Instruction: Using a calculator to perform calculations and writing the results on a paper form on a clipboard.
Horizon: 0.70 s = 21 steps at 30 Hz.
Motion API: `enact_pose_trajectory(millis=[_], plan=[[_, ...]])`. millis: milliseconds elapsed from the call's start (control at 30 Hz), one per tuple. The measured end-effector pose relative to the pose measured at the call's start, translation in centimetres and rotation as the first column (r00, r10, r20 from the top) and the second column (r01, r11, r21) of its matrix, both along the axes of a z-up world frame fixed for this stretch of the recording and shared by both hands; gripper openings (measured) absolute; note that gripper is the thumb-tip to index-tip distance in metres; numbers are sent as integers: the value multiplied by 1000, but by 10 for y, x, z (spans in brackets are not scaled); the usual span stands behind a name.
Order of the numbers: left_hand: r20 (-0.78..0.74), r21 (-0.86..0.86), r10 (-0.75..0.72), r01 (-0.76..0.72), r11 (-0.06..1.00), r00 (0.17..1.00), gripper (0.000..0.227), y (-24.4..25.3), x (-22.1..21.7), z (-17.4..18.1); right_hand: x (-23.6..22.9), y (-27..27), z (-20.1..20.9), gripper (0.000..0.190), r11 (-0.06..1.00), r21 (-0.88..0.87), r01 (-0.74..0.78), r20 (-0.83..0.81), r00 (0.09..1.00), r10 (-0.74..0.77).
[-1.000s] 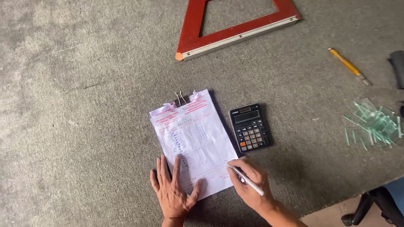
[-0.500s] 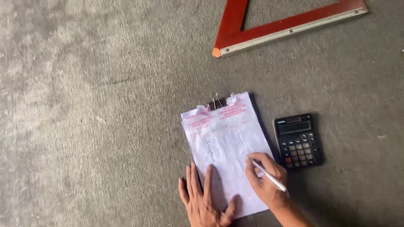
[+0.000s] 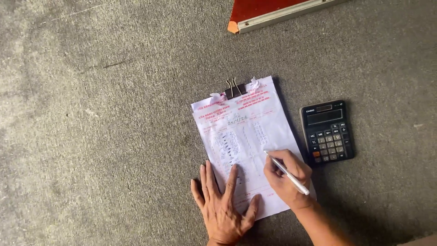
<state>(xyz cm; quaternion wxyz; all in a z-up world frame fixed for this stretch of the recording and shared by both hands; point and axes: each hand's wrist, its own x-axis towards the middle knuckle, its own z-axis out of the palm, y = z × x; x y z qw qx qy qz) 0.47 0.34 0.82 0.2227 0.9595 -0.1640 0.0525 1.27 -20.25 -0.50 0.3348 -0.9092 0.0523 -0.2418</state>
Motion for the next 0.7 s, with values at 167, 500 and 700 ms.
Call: enact_pose_trajectory(millis=[167,500,700], plan=[[8,-16,2,-2,1000,1000,90,-3,1,5,-2,-1,2,7,1000,-16,8,-17,1000,-8],[-6,-25,1,-1,1000,1000,90,-3,2,6,0,-1,-4,8,999,-32,6,6,1000,-6],[-6,-19,2,-2,1000,1000,90,-3,2,6,-4,-3,-12,7,999,-14,-29,4,1000,29]])
